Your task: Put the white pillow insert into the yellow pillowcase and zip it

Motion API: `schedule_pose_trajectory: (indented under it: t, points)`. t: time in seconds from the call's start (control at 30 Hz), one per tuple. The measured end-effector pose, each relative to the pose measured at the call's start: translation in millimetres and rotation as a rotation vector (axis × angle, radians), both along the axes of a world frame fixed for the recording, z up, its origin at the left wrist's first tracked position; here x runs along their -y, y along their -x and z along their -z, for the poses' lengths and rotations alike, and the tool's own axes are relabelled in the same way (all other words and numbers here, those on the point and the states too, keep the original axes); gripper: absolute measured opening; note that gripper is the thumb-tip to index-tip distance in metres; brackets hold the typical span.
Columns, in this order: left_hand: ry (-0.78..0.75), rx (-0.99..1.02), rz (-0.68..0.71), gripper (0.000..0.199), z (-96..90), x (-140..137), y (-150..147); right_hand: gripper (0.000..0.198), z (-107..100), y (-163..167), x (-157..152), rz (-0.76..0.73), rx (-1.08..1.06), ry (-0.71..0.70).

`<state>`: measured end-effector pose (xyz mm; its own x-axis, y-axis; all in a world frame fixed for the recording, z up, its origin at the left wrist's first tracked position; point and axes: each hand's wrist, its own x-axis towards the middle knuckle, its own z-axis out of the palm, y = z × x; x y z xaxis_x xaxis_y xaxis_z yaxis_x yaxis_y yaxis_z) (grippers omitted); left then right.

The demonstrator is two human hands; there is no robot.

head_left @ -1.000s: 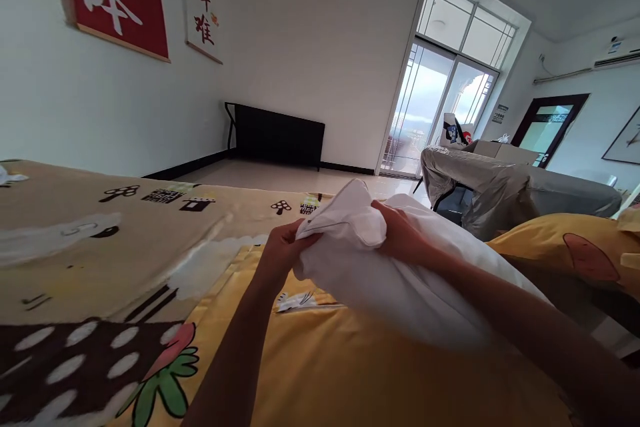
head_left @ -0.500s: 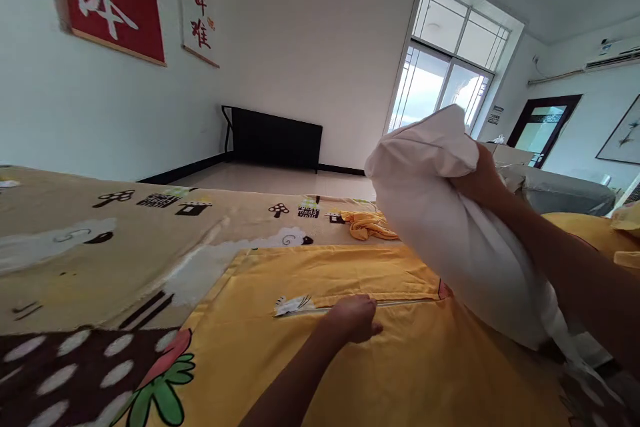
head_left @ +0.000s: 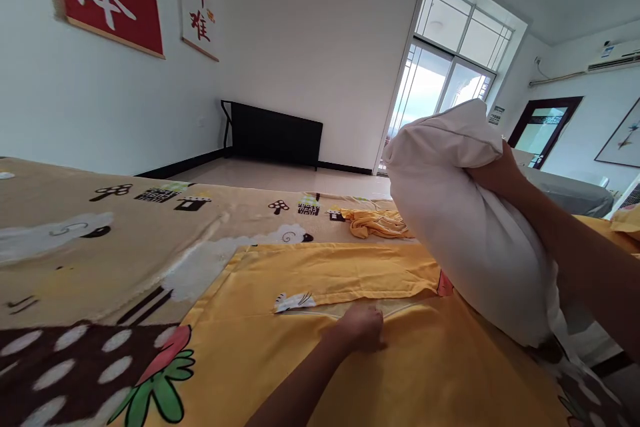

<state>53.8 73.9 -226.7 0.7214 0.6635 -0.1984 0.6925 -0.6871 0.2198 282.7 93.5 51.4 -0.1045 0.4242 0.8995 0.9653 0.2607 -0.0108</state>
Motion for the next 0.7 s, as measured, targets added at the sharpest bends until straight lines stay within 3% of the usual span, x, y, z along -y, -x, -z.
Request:
schedule_pose_trajectory:
  t: [0.13,0.27,0.47,0.57,0.7]
  points:
    - [0.068,-0.084,0.088,0.046,-3.4,5.5,-2.2,0.025,-2.6,1.1,3.1,-0.022,-0.044,0.054]
    - [0.116,-0.110,0.197,0.028,-5.9,3.3,0.0,0.029,-12.2,-5.5,9.2,-0.030,-0.050,0.025]
    - [0.267,-0.036,0.341,0.024,-10.3,-5.3,8.7,0.028,-39.8,-25.6,27.6,0.182,-0.039,0.008]
    - [0.336,0.051,0.323,0.021,-9.0,-15.6,15.3,0.032,-46.2,-32.9,36.5,0.243,-0.071,-0.014]
    - [0.200,0.143,0.132,0.032,4.2,-39.0,26.0,0.031,-40.5,-31.9,41.6,0.203,-0.127,-0.020]
